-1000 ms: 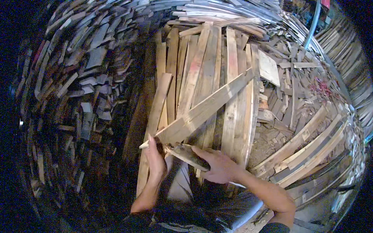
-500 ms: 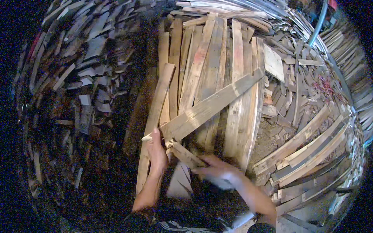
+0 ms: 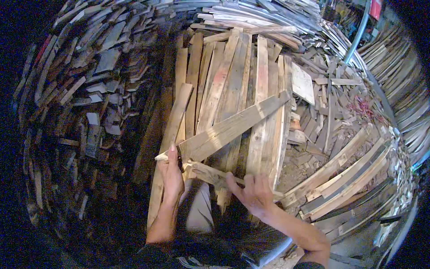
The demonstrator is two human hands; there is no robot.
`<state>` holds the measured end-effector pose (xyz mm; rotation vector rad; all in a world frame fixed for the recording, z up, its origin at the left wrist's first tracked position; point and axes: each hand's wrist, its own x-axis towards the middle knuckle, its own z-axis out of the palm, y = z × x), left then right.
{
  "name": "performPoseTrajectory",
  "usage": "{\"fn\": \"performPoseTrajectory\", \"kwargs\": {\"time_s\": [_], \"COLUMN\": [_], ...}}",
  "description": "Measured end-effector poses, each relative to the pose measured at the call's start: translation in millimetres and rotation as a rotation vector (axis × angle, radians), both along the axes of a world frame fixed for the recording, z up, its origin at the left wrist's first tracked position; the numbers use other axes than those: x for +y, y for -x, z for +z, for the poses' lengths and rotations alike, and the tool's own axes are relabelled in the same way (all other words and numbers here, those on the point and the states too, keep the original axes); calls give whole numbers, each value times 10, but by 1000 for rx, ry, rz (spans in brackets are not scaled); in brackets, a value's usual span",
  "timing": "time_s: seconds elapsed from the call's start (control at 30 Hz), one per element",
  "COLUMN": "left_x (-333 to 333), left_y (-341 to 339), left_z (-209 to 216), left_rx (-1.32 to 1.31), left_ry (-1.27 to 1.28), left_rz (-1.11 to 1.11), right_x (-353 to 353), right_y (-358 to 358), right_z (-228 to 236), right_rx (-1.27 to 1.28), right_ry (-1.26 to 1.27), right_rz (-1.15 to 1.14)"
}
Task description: The person planes a wooden plank across a woodworking machine, sorts through wood slats in a pile on the ground and breaks a damaged board by hand, then planes another wooden plank on the machine.
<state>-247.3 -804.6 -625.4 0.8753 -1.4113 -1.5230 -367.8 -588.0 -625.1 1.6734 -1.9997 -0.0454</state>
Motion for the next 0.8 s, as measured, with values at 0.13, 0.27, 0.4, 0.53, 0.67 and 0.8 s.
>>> {"fn": "performPoseTrajectory", "kwargs": {"time_s": [0.13,0.27,0.4,0.53,0.67,0.8], "left_x": [-50,-67,-67,-77,-6,-115], "left_y": [-79,-69,-57,-42,44,-79], "left_z": [-141,-176,-107,-152,-149,-497], "left_rx": [3,113,199,183,157,65], "left_ry": [-115,-141,-286,-241,-281,-302], "left_rz": [-7,6,27,16,41,121], "right_x": [-3,45,-50,-4,5,-117], "right_y": [100,78,-57,-144,-100,91], "right_z": [-34,-43,153,84,-47,-12], "right_rx": [-425,-532,-339,-245,-275,-1190], "right_ry": [-13,-49,-43,-72,-65,-342], "right_rz": [110,140,112,41,55,48]}}
